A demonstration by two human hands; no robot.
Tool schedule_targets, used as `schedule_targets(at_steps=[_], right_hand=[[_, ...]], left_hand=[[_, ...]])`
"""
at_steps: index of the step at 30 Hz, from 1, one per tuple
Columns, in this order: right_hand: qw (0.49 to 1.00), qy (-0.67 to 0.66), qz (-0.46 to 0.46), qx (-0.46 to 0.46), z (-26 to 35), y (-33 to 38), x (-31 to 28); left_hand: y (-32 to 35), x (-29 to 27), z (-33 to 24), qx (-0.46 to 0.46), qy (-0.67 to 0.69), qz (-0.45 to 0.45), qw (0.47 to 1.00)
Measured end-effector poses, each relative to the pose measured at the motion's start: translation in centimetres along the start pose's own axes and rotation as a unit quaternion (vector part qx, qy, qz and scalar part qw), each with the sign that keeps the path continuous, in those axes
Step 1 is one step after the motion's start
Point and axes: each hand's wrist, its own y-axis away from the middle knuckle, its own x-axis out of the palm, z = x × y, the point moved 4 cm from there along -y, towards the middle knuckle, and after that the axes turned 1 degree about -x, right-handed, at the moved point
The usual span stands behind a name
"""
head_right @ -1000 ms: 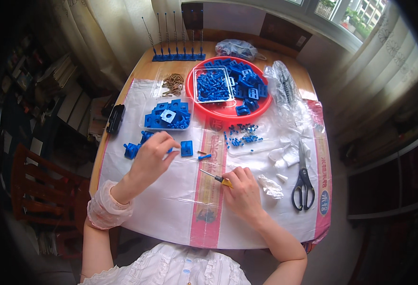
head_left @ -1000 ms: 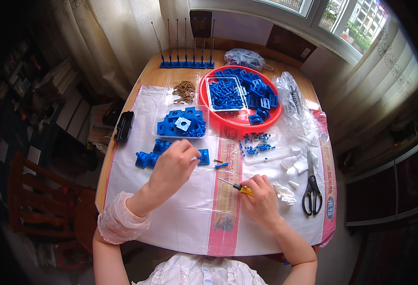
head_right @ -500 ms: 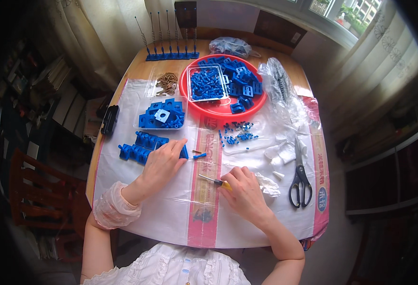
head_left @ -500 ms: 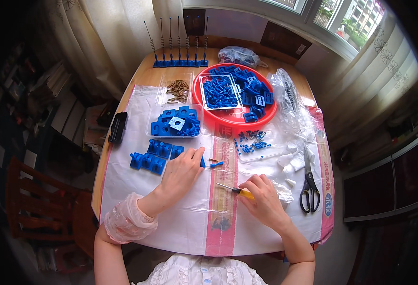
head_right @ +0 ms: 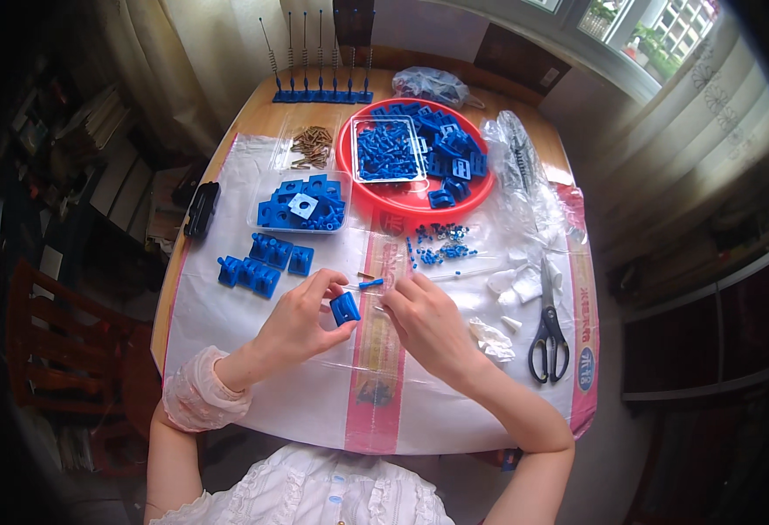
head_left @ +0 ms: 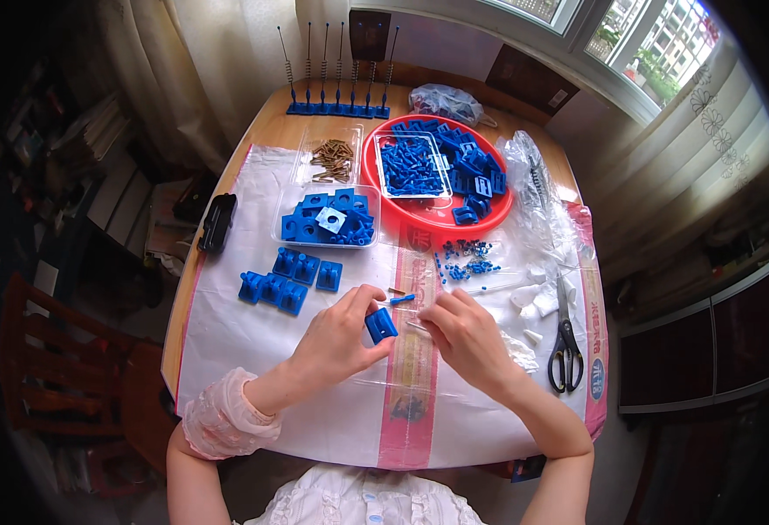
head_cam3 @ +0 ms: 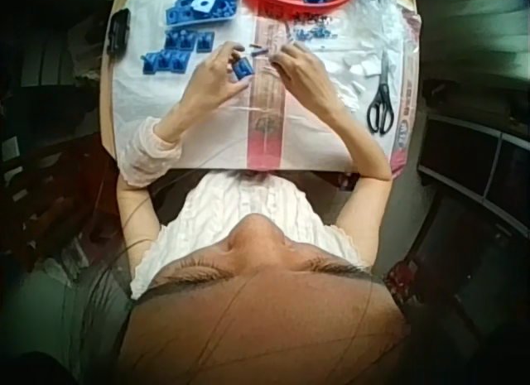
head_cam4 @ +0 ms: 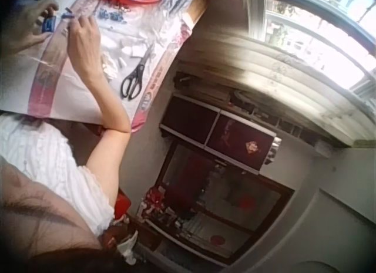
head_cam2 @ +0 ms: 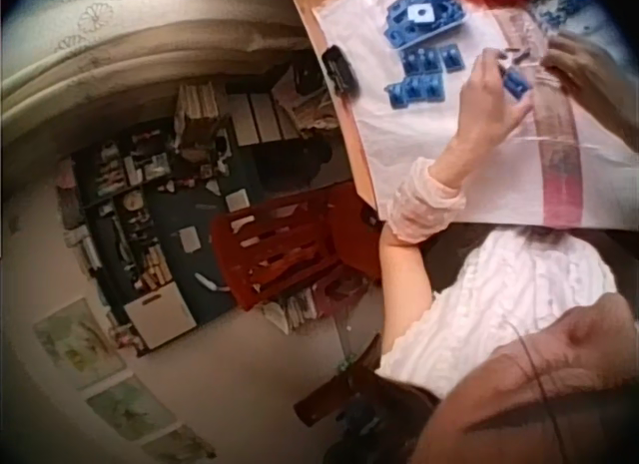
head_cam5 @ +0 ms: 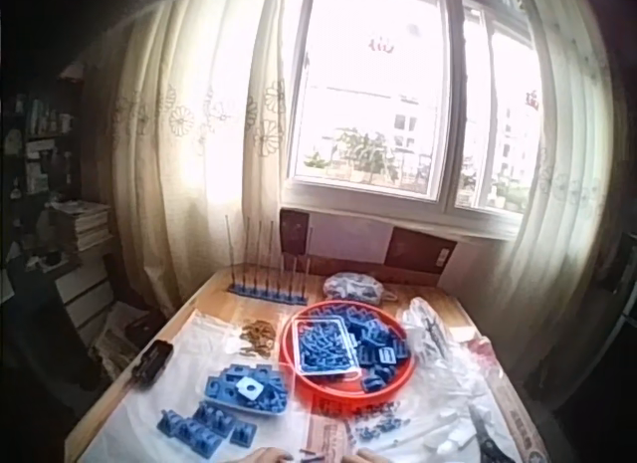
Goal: Assembling blue plastic components using a screwdriver.
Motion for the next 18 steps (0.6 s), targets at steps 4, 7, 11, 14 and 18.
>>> schedule_targets(at_steps=[4,7,11,14,18], right_hand=[[0.998,0.029,0.045,-0.022,-1.7,-3.1,2.9],[0.997,0.030,0.074,-0.003,-2.5,-3.4,4.8],[0.998,-0.004,0.065,0.008,-3.0,-3.3,5.2],[0.991,-0.109,0.046,0.063,-3.4,-3.3,4.0],[0.939,-0.316,0.035,0.129,-3.3,-3.3,0.6]], left_hand=[[-0.1,0.4,0.0,0.011,0.103,0.008,0.995],[0.1,0.8,0.8,0.030,0.134,0.011,0.991],[-0.1,1.6,1.8,0.009,0.259,0.074,0.963],[0.1,1.9,2.2,-0.005,0.337,0.113,0.935],[0.3,1.9,2.5,0.001,0.386,0.129,0.913]])
